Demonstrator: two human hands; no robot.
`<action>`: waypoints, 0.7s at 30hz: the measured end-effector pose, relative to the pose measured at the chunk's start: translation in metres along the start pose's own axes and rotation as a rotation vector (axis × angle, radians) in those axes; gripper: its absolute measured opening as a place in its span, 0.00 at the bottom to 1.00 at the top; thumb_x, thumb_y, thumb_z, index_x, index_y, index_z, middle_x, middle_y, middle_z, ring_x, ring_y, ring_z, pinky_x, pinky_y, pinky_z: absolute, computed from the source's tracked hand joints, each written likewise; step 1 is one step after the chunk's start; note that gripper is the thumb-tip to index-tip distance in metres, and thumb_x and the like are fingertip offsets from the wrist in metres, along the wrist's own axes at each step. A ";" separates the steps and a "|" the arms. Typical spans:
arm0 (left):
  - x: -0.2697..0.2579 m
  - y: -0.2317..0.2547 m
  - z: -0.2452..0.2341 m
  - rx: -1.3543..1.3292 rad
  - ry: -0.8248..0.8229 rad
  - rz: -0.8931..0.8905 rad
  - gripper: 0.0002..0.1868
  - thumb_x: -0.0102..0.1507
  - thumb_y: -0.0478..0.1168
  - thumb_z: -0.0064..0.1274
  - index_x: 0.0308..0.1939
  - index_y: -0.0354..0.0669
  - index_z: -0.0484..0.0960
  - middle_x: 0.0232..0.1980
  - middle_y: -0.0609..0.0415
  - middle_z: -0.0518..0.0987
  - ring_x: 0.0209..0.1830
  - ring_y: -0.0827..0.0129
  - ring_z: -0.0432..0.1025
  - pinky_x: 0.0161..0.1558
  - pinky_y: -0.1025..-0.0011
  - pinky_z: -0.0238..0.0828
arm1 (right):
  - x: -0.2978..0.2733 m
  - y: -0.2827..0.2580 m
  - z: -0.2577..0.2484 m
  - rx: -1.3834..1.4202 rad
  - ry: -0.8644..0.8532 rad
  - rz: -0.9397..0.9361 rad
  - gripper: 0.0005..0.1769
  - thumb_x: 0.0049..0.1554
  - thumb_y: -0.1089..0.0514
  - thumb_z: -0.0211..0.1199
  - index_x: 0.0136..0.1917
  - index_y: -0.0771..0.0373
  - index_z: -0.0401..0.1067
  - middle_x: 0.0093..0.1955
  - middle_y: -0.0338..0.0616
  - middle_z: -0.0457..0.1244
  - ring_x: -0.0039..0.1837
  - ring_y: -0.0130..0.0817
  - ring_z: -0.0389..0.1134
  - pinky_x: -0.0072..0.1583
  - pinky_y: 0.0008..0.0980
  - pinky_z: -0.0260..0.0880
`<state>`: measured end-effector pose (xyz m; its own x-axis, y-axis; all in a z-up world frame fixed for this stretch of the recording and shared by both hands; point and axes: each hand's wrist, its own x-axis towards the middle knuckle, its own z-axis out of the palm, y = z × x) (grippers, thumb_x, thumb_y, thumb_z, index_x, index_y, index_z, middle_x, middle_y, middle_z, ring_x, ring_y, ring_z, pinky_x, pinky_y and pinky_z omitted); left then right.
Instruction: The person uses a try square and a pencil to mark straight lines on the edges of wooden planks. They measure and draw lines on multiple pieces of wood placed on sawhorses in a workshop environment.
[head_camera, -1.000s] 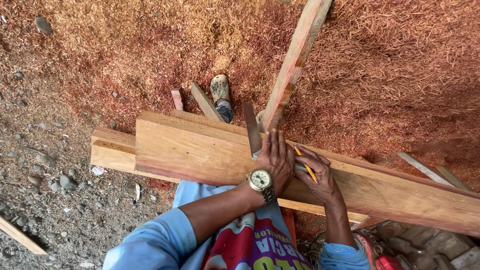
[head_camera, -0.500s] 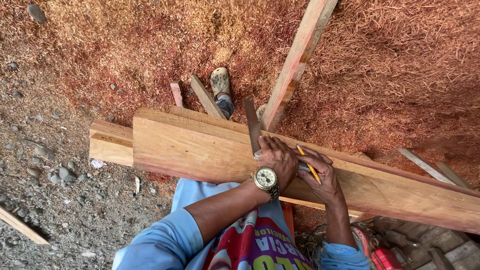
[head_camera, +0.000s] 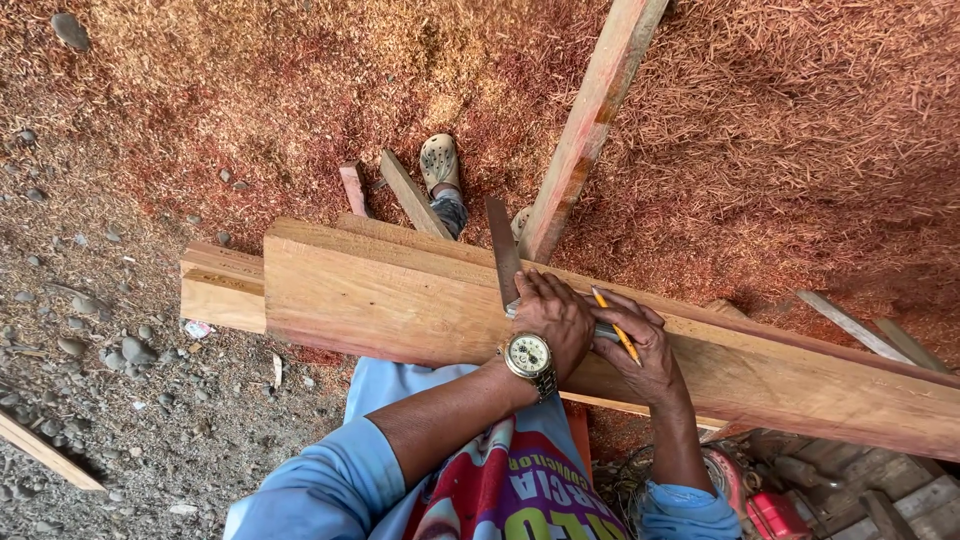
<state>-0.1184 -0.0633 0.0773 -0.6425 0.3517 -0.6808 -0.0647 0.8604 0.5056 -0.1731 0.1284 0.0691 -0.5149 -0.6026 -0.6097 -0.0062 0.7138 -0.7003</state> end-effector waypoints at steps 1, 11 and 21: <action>0.000 0.000 0.000 0.000 0.002 0.000 0.31 0.69 0.48 0.39 0.67 0.22 0.66 0.67 0.12 0.63 0.66 0.14 0.58 0.58 0.20 0.54 | 0.000 0.000 0.000 -0.002 0.001 -0.002 0.25 0.47 0.64 0.75 0.59 0.59 0.77 0.67 0.44 0.68 0.72 0.40 0.67 0.71 0.39 0.65; 0.006 -0.003 -0.010 -0.093 -0.019 -0.079 0.30 0.67 0.51 0.45 0.63 0.28 0.74 0.66 0.19 0.68 0.66 0.20 0.62 0.57 0.18 0.56 | 0.010 -0.030 -0.021 0.154 0.040 0.092 0.26 0.55 0.59 0.67 0.67 0.62 0.71 0.66 0.50 0.68 0.61 0.43 0.63 0.61 0.42 0.64; 0.014 -0.003 -0.001 -0.146 -0.032 -0.078 0.21 0.70 0.44 0.42 0.61 0.36 0.80 0.64 0.36 0.77 0.64 0.34 0.70 0.58 0.13 0.52 | 0.124 -0.072 0.011 -0.109 -0.155 -0.058 0.13 0.64 0.52 0.59 0.56 0.59 0.78 0.44 0.43 0.74 0.43 0.28 0.73 0.43 0.31 0.74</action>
<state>-0.1280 -0.0614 0.0668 -0.6068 0.2999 -0.7361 -0.2246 0.8237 0.5207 -0.2276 -0.0020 0.0400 -0.3730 -0.6857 -0.6250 -0.1289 0.7054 -0.6970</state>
